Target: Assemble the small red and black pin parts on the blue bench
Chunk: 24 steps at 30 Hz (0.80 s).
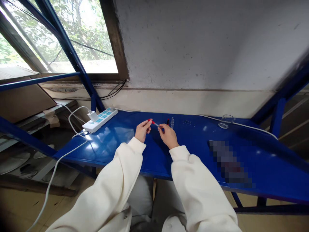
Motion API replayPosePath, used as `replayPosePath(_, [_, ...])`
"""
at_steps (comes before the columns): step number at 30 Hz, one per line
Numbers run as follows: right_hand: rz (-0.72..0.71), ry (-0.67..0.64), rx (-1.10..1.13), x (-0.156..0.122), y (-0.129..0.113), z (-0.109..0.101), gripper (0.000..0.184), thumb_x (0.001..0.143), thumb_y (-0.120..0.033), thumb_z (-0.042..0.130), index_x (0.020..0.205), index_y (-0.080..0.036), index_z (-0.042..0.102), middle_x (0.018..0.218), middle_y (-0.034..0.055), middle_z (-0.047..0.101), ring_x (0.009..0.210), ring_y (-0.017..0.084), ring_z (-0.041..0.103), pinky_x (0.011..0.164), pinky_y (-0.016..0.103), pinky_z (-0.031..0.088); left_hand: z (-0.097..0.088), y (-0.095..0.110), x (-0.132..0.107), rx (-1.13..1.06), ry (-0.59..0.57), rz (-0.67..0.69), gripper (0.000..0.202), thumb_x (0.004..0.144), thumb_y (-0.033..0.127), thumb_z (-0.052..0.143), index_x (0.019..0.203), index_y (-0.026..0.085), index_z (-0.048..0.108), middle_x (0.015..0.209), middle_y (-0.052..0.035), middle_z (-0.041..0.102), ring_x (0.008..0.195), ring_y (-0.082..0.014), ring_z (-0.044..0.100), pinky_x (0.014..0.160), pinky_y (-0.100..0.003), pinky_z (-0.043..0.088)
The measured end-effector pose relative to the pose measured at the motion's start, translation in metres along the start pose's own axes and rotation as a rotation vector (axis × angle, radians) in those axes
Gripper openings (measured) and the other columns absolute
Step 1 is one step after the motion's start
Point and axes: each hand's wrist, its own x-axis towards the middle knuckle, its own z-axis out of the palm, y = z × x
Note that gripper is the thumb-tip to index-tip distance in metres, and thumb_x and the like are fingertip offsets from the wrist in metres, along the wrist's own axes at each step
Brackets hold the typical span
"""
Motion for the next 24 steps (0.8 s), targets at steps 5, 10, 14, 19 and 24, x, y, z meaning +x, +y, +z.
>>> replayPosePath(5, [0.037, 0.113, 0.02, 0.004, 0.006, -0.01, 0.028, 0.08, -0.037, 0.044, 0.089, -0.016, 0.061, 0.086, 0.0073, 0.058, 0.07, 0.014, 0.053, 0.065, 0.025, 0.043, 0.003, -0.004, 0.002, 0.122, 0.114, 0.11, 0.038, 0.06, 0.039, 0.068, 0.088, 0.013, 0.067, 0.068, -0.0029, 0.062, 0.045, -0.003, 0.041, 0.041, -0.018, 0.03])
replayPosePath(10, [0.247, -0.022, 0.034, 0.004, 0.023, -0.021, 0.021, 0.075, -0.033, 0.051, 0.083, -0.016, 0.061, 0.072, 0.004, 0.062, 0.066, 0.014, 0.056, 0.063, 0.025, 0.042, 0.022, -0.018, 0.002, 0.433, -0.092, 0.185, 0.027, 0.061, 0.034, 0.068, 0.076, 0.012, 0.068, 0.071, -0.0062, 0.065, 0.063, -0.0117, 0.055, 0.059, -0.023, 0.043])
replayPosePath(14, [0.401, -0.106, -0.086, 0.001, 0.031, -0.028, 0.014, 0.071, -0.029, 0.055, 0.078, -0.018, 0.062, 0.074, 0.0038, 0.065, 0.07, 0.016, 0.059, 0.062, 0.024, 0.041, 0.04, -0.025, 0.002, 0.716, -0.128, 0.207, 0.021, 0.063, 0.032, 0.066, 0.075, 0.014, 0.068, 0.072, -0.0057, 0.065, 0.066, -0.0144, 0.057, 0.064, -0.026, 0.043])
replayPosePath(19, [0.473, -0.12, -0.235, -0.001, 0.032, -0.029, 0.016, 0.072, -0.03, 0.054, 0.081, -0.019, 0.063, 0.08, 0.0055, 0.066, 0.078, 0.018, 0.061, 0.063, 0.024, 0.04, 0.051, -0.03, -0.002, 1.005, -0.126, 0.205, 0.018, 0.069, 0.032, 0.061, 0.077, 0.017, 0.068, 0.075, -0.005, 0.065, 0.068, -0.0157, 0.057, 0.061, -0.026, 0.04])
replayPosePath(24, [0.533, -0.146, -0.339, -0.001, 0.031, -0.023, 0.021, 0.074, -0.035, 0.052, 0.085, -0.02, 0.063, 0.085, 0.0072, 0.066, 0.084, 0.021, 0.06, 0.066, 0.027, 0.041, 0.052, -0.037, -0.005, 1.275, -0.12, 0.236, 0.017, 0.07, 0.034, 0.061, 0.075, 0.02, 0.066, 0.082, -0.0034, 0.062, 0.074, -0.0158, 0.056, 0.064, -0.026, 0.038])
